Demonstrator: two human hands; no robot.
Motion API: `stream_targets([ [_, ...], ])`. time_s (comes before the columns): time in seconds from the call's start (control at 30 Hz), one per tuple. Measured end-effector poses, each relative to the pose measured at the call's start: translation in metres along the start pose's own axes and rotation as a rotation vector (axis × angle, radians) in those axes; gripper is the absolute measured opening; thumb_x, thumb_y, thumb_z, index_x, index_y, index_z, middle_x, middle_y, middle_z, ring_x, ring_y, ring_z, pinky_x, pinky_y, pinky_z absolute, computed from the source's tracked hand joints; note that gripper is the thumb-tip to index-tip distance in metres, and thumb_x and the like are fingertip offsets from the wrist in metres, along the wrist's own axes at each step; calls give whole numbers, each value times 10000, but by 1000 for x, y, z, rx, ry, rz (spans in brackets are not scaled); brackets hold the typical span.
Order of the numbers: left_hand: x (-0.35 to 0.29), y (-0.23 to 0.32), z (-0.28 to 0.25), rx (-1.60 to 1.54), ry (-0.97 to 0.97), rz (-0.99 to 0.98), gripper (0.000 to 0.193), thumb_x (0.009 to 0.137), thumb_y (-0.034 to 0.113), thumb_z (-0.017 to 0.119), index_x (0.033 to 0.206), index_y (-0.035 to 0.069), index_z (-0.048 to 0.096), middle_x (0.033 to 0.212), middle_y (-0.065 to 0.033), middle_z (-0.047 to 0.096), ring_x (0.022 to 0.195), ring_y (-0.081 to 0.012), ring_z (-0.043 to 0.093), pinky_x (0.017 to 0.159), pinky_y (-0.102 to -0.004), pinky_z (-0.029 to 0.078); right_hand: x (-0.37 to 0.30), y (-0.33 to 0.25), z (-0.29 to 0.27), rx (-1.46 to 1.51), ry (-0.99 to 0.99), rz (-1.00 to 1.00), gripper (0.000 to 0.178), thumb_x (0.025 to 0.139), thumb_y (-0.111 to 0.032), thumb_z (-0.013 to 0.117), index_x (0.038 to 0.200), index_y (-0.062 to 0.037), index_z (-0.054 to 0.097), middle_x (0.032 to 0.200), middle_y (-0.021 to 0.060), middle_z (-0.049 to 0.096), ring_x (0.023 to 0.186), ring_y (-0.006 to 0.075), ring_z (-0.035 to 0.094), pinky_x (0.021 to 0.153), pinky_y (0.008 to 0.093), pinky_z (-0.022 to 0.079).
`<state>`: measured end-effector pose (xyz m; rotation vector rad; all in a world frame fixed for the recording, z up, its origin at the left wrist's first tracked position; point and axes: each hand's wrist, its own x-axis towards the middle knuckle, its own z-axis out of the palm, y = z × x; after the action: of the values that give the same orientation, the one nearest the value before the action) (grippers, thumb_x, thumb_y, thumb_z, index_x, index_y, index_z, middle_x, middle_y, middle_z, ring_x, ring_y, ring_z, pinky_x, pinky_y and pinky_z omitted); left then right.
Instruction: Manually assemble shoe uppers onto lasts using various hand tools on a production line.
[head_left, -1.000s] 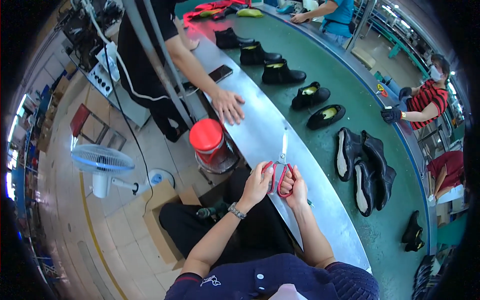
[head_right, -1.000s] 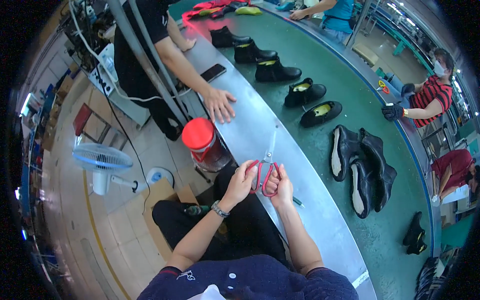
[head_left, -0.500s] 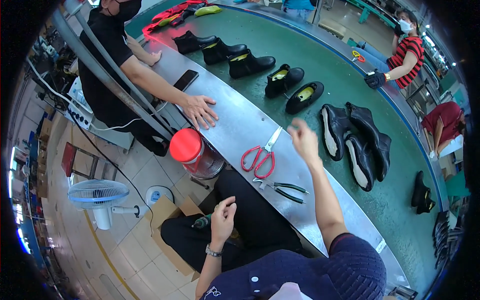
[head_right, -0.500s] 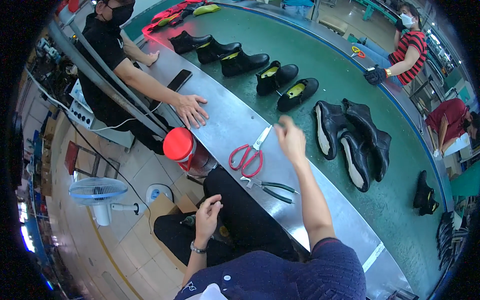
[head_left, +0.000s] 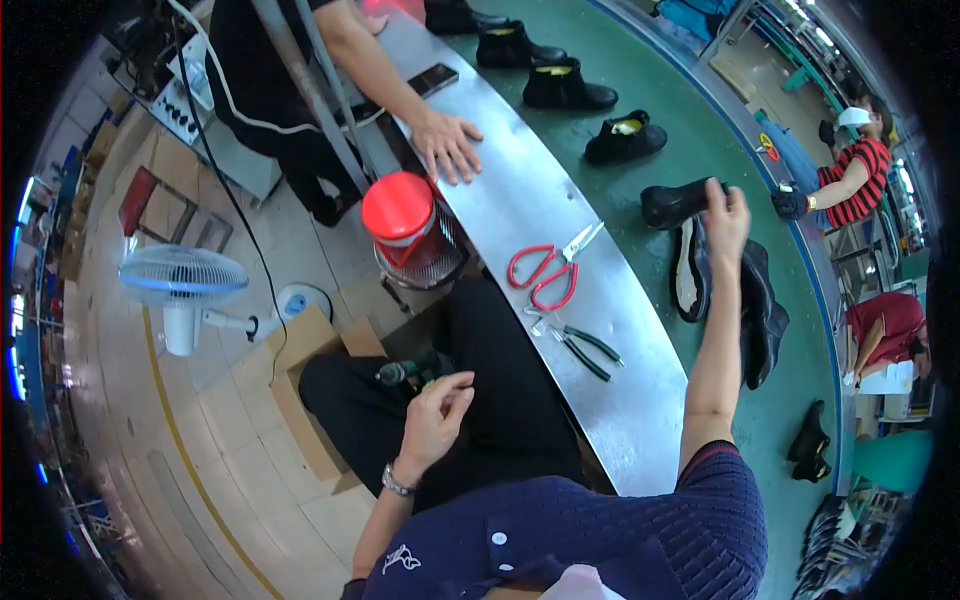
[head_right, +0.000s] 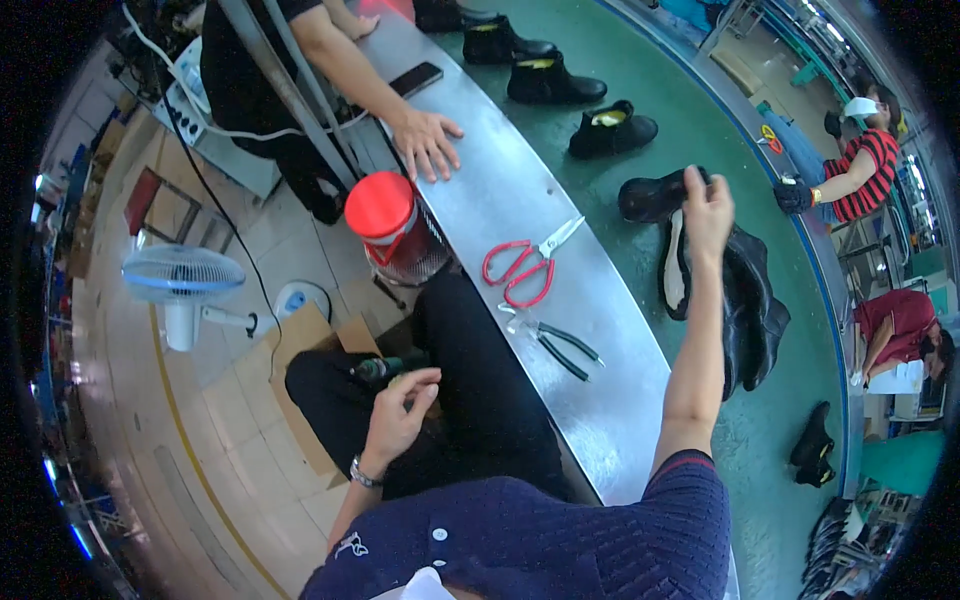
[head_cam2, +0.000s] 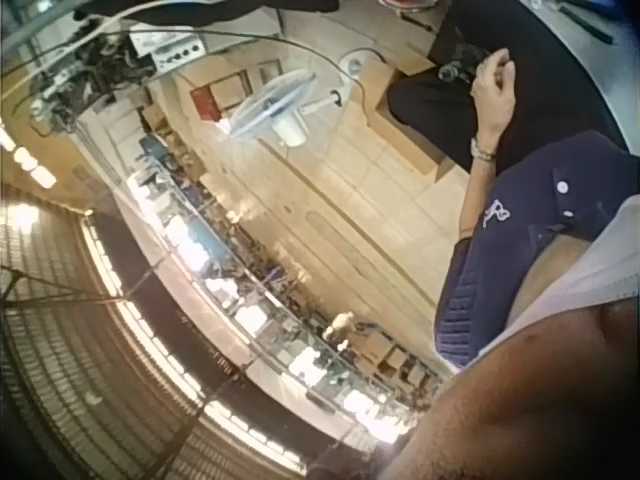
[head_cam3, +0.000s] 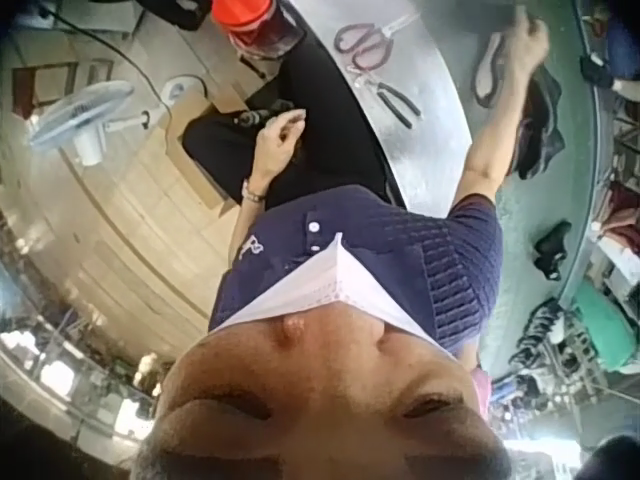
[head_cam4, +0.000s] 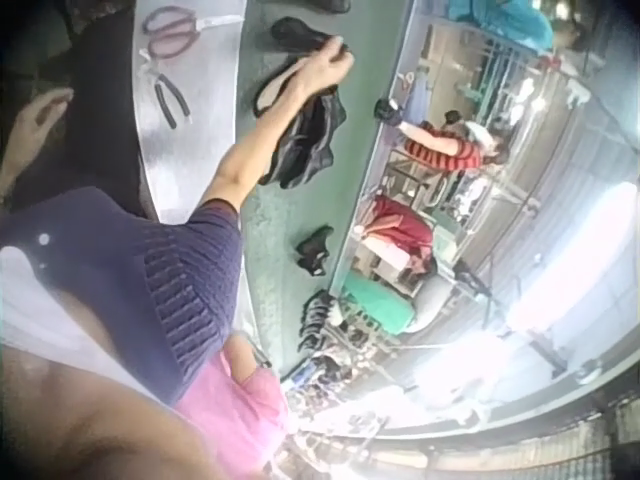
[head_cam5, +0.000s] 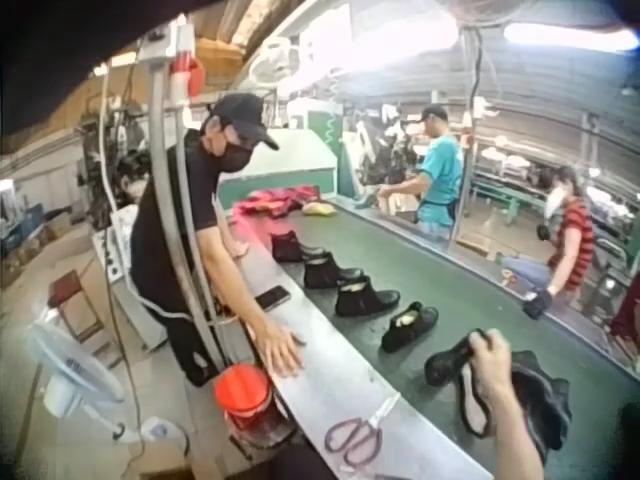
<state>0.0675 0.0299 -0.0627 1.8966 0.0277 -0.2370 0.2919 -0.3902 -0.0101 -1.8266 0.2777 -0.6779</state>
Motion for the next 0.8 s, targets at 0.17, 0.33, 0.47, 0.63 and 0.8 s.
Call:
stream_targets([
  [0.17,23,40,6,37,-235,219,624,831,228,750,1360,31,484,1265,-150,583,1142,-244,593,936,-321,473,-75,-145,-8,103,-192,30,224,894,-210,691,756,-96,556,563,-80,449,426,2,361,395,184,234],
  [0.33,28,61,25,-187,-445,362,1042,713,220,844,1516,46,204,1489,-151,367,1352,-244,402,1098,-336,335,-151,-174,30,320,-516,346,171,857,-169,720,827,-39,613,538,-62,491,375,9,377,348,195,234],
  [0.47,10,15,16,-558,-442,165,1137,661,83,845,1546,79,130,1530,-114,318,1392,-200,329,1145,-331,249,-190,-153,76,433,-764,492,241,908,-180,683,741,-72,547,498,-70,456,373,15,380,364,192,261],
  [0.63,-28,-27,-7,-454,-305,74,1158,643,112,861,1545,81,135,1547,-122,291,1405,-205,309,1154,-334,231,-227,-138,110,400,-960,552,318,976,-256,592,723,-83,508,563,-49,477,435,27,432,405,187,315],
  [0.8,-49,-53,-10,-575,-229,-3,1195,625,132,877,1546,92,117,1599,-108,176,1451,-205,222,1171,-342,192,-237,-125,115,418,-1057,506,313,1017,-311,501,933,-35,621,592,-38,494,497,46,484,469,199,373],
])
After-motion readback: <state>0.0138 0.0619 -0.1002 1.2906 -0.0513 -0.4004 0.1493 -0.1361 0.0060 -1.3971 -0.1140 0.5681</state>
